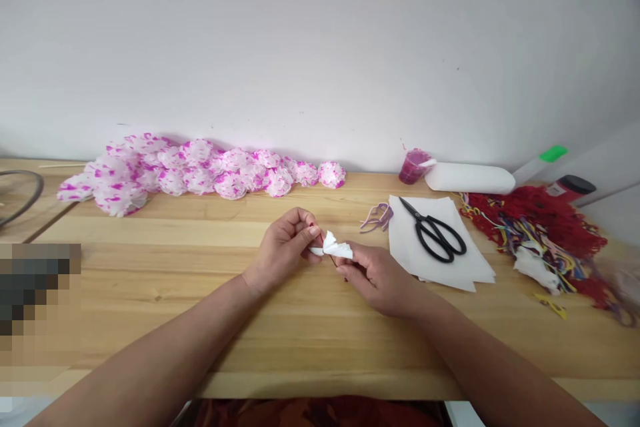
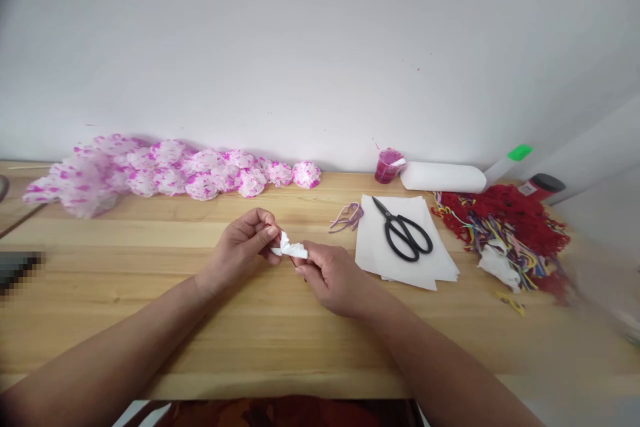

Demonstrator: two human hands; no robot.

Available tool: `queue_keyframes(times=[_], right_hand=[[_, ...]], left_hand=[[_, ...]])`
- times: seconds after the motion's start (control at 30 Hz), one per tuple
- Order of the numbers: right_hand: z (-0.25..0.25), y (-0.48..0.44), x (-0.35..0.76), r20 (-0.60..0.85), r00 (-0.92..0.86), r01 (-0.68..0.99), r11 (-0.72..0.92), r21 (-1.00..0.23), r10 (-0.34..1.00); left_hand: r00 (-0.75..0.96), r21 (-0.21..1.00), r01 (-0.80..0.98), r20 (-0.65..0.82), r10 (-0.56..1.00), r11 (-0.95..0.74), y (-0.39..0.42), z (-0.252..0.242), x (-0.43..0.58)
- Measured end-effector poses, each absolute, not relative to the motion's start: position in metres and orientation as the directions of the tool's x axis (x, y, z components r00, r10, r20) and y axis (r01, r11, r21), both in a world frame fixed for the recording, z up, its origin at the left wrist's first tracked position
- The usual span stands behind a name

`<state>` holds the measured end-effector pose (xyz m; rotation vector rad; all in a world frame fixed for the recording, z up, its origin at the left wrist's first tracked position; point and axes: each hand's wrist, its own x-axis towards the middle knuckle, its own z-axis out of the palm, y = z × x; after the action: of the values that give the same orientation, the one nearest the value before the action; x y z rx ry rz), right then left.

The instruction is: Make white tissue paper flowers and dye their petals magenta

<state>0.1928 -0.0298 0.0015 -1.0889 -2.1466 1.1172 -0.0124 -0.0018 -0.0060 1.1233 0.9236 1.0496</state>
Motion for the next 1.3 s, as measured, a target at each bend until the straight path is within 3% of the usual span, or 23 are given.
queue_keyframes(times=[0.17,0.37,0.53,0.67,0.93,1.17,1.3], right_hand=[[-0.008,-0.029,0.183,-0.018,-0.403,0.264,0.097,-0.960,0.915],[-0.009,-0.027,0.172,0.028,-0.209,0.220,0.075,-0.973,0.977],[-0.010,-0.017,0.179,-0.072,-0.109,-0.021,-0.075,-0.997,0.991],[-0.010,-0.018,0.179,-0.127,-0.140,-0.077,-0.138,-0.987,0.982],[-0.006,-0.024,0.178,-0.217,-0.252,0.018,-0.219,-0.975,0.943],[-0.011,-0.025,0.176,-0.196,-0.302,0.104,-0.172,-0.980,0.933],[-0.011,-0.025,0.175,-0.159,-0.298,0.045,-0.152,-0.987,0.941]], left_hand=[[0.294,0.989,-0.125,-0.046,0.955,0.085,-0.004,-0.012,-0.011],[0.358,0.975,-0.126,-0.128,0.925,0.184,-0.009,-0.012,-0.008],[0.396,0.972,-0.128,-0.134,0.909,0.199,-0.007,-0.006,-0.011],[0.349,0.979,-0.166,-0.055,0.935,0.119,-0.004,-0.009,-0.011],[0.299,0.989,-0.124,-0.039,0.954,0.079,-0.001,-0.014,-0.011],[0.304,0.992,-0.119,0.001,0.953,0.037,-0.004,-0.013,-0.008],[0.324,0.987,-0.154,0.007,0.946,0.045,-0.005,-0.013,-0.008]])
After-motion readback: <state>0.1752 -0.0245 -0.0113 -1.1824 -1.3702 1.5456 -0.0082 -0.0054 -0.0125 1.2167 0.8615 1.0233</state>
